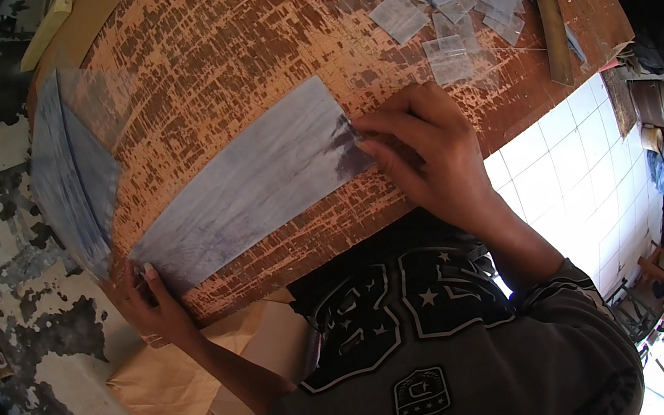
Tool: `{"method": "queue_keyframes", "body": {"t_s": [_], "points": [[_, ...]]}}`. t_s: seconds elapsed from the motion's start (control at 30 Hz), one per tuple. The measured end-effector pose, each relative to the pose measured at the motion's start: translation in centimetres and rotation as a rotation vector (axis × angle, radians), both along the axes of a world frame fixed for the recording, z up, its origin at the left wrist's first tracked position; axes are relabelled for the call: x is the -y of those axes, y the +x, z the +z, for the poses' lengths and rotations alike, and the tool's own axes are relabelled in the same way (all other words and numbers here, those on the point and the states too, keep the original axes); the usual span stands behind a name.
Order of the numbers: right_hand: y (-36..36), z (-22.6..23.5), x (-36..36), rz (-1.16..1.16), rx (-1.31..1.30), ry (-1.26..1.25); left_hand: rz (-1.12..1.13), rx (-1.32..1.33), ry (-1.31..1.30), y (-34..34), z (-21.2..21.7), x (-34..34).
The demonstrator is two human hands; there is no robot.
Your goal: The person uses a utility knife and a wooden ruler to cut a large translucent plastic sheet into smaller rectangular pieces on a wooden table. They repeatedly align the ruler, score the plastic, and separate the cut sections, stacking the finished pieces on the table.
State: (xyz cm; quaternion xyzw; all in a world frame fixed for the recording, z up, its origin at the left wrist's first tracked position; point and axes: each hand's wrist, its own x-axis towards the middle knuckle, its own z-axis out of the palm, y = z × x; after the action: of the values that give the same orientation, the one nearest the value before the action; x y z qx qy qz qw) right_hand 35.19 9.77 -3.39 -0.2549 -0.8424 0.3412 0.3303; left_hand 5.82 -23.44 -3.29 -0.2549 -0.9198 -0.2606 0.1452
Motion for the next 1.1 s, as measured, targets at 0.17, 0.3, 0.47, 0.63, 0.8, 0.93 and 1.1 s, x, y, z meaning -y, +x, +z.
{"method": "queue_keyframes", "body": {"t_s": [0.17,0.3,0.47,0.63,0.8,0.93,1.1], "points": [[0.0,0.1,0.0,-0.001,-0.006,0.008,-0.022,-0.006,-0.004,0.5,0.4,-0.7],[0.0,0.2,-0.1,0.008,-0.001,0.016,-0.038,0.013,-0.009,0.4,0.1,-0.4],[-0.1,0.2,0.0,-0.002,-0.004,0.011,-0.019,-0.061,-0.089,0.0,-0.3,0.2],[-0.1,0.1,0.0,-0.003,0.006,0.016,-0.025,-0.03,-0.087,0.4,0.1,-0.3],[-0.1,0.1,0.1,-0.007,0.001,0.027,-0.041,-0.091,-0.122,0.2,0.1,-0.3],[-0.2,0.1,0.1,-0.009,0.01,0.033,-0.016,-0.101,-0.113,0.4,0.0,-0.6],[-0.2,0.2,0.1,-0.009,0.005,0.036,0.0,-0.086,-0.11,0.5,0.0,-0.6]]}}
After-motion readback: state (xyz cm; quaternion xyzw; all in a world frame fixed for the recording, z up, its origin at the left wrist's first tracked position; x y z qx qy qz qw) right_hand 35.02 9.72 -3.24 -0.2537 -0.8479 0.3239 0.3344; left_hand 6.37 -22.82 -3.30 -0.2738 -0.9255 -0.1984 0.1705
